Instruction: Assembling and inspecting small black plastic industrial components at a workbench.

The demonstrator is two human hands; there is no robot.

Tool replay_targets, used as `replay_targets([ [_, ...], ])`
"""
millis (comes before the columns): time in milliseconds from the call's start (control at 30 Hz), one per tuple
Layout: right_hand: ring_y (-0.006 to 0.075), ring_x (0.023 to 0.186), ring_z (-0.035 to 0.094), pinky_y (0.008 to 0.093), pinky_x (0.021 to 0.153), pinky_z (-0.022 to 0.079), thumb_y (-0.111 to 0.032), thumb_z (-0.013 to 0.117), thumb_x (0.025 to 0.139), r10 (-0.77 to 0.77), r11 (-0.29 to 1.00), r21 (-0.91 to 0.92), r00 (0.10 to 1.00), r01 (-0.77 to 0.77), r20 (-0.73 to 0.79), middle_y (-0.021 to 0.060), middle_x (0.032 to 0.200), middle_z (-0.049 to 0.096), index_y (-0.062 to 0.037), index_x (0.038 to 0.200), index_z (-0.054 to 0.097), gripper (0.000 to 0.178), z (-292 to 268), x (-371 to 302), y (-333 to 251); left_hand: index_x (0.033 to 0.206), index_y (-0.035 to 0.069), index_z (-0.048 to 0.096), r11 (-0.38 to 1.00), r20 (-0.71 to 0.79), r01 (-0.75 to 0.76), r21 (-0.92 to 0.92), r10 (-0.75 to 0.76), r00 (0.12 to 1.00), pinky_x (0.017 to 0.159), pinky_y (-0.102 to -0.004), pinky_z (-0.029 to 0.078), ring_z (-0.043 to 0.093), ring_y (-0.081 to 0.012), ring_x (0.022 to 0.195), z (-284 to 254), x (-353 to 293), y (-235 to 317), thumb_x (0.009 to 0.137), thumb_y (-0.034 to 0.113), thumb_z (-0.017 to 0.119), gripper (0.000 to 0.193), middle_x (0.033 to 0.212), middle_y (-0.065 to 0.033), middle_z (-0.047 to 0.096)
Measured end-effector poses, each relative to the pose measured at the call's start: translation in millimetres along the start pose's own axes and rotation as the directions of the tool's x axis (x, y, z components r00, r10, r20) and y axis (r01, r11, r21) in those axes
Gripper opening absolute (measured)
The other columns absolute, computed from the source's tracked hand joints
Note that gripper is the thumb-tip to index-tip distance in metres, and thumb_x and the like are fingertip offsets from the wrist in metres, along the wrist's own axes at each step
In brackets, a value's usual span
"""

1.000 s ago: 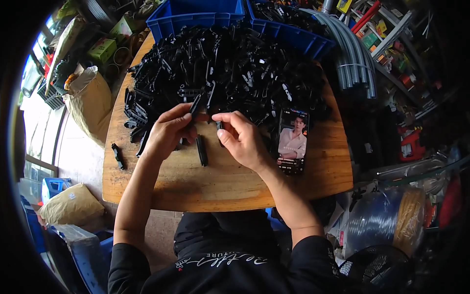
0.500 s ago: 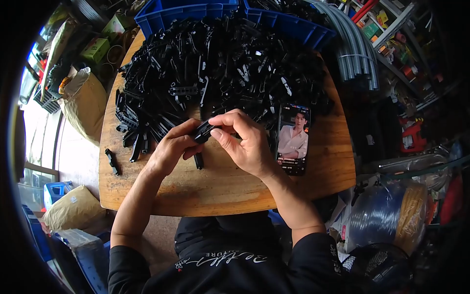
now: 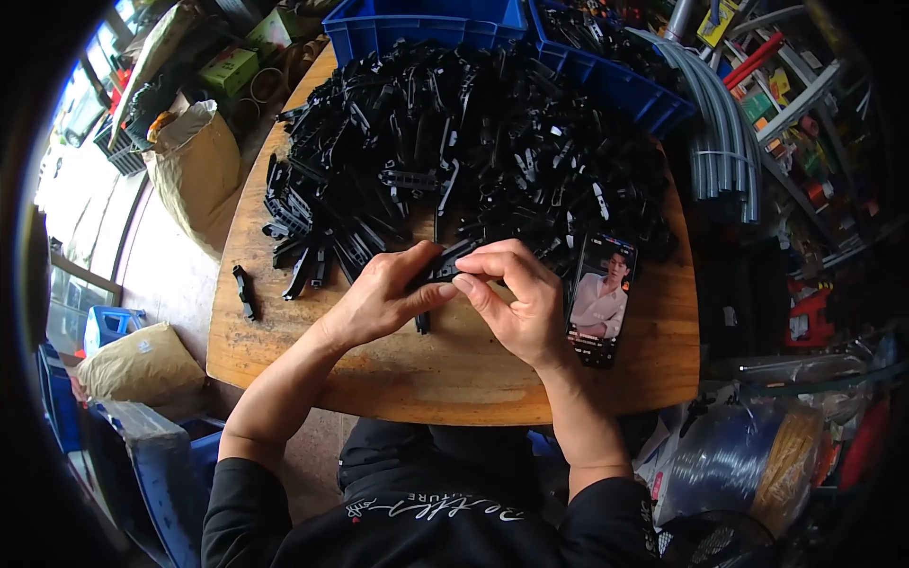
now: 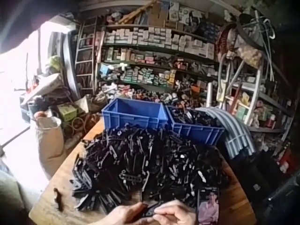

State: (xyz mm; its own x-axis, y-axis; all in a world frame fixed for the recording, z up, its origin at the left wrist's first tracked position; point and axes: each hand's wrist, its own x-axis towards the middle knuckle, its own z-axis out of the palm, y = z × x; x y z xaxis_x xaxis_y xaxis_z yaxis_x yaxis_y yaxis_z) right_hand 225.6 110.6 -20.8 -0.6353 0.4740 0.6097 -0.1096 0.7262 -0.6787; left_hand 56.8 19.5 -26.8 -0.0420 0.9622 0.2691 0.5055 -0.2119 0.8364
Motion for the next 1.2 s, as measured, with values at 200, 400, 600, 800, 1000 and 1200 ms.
replay_targets([
  [200, 0.0127, 0.083, 0.057, 0.0228, 0.071, 0.048, 0.002, 0.067, 0.08, 0.025, 1.0, 0.019, 1.0, -0.024, -0.014, 0.0085, 0.092, 0.059, 0.0016, 0.092, 0.061, 0.013, 2, -1, 2, 0.094, -0.003, 0.051, 0.977, -0.013, -0.003, 0.212, 0.005, 1.0, 0.053, -0.0389, 0.043, 0.057, -0.0366, 0.061, -1, -1, 1, 0.083, 0.027, 0.066, 0.036, 0.063, -0.0187, 0.054],
  [400, 0.0119, 0.085, 0.055, 0.023, 0.075, 0.048, -0.005, 0.07, 0.079, 0.074, 0.993, 0.095, 0.997, -0.074, 0.009, 0.0084, 0.1, 0.054, 0.0021, 0.097, 0.058, 0.023, 0, -2, 5, 0.088, -0.001, 0.048, 0.966, -0.021, -0.009, 0.257, 0.015, 1.0, 0.049, -0.0386, 0.042, 0.057, -0.036, 0.056, 1, -2, 2, 0.084, 0.026, 0.065, 0.032, 0.058, -0.0162, 0.053],
  [600, 0.0059, 0.08, 0.053, 0.0181, 0.07, 0.045, -0.023, 0.072, 0.08, 0.416, 0.8, 0.388, 0.889, -0.457, 0.19, 0.0008, 0.09, 0.056, 0.001, 0.114, 0.049, 0.047, -3, -1, 5, 0.092, -0.001, 0.049, 0.987, 0.005, -0.042, 0.156, 0.042, 0.999, 0.046, -0.0352, 0.041, 0.057, -0.0319, 0.052, 3, -2, 4, 0.086, 0.026, 0.063, 0.032, 0.055, -0.0144, 0.052],
  [800, 0.0049, 0.074, 0.054, 0.0166, 0.065, 0.044, -0.02, 0.072, 0.08, 0.409, 0.867, 0.248, 0.901, -0.433, 0.144, 0.0004, 0.086, 0.059, -0.0003, 0.1, 0.056, 0.033, -8, -5, 1, 0.09, -0.001, 0.053, 0.99, -0.025, -0.112, 0.088, 0.115, 0.993, 0.044, -0.0313, 0.04, 0.053, -0.0223, 0.044, 6, -8, 4, 0.088, 0.03, 0.061, 0.032, 0.052, -0.0106, 0.05],
  [1000, 0.0047, 0.071, 0.054, 0.0174, 0.063, 0.044, -0.019, 0.074, 0.078, 0.289, 0.918, 0.255, 0.952, -0.304, 0.098, -0.0004, 0.082, 0.058, -0.0009, 0.094, 0.056, 0.03, -9, -3, -3, 0.089, 0.0, 0.053, 0.994, 0.006, -0.096, 0.046, 0.096, 0.995, 0.047, -0.0313, 0.041, 0.055, -0.0218, 0.048, 9, -11, 10, 0.087, 0.033, 0.061, 0.034, 0.058, -0.0107, 0.053],
  [1200, 0.0102, 0.068, 0.059, 0.0211, 0.062, 0.049, -0.03, 0.076, 0.073, 0.069, 0.991, 0.117, 0.998, -0.068, -0.003, 0.0034, 0.081, 0.06, -0.0009, 0.092, 0.059, 0.039, -2, 2, 5, 0.083, 0.002, 0.05, 0.981, -0.051, -0.193, 0.003, 0.193, 0.98, 0.052, -0.0396, 0.045, 0.058, -0.0346, 0.062, 3, -1, 8, 0.074, 0.01, 0.069, 0.023, 0.07, -0.0146, 0.057],
])
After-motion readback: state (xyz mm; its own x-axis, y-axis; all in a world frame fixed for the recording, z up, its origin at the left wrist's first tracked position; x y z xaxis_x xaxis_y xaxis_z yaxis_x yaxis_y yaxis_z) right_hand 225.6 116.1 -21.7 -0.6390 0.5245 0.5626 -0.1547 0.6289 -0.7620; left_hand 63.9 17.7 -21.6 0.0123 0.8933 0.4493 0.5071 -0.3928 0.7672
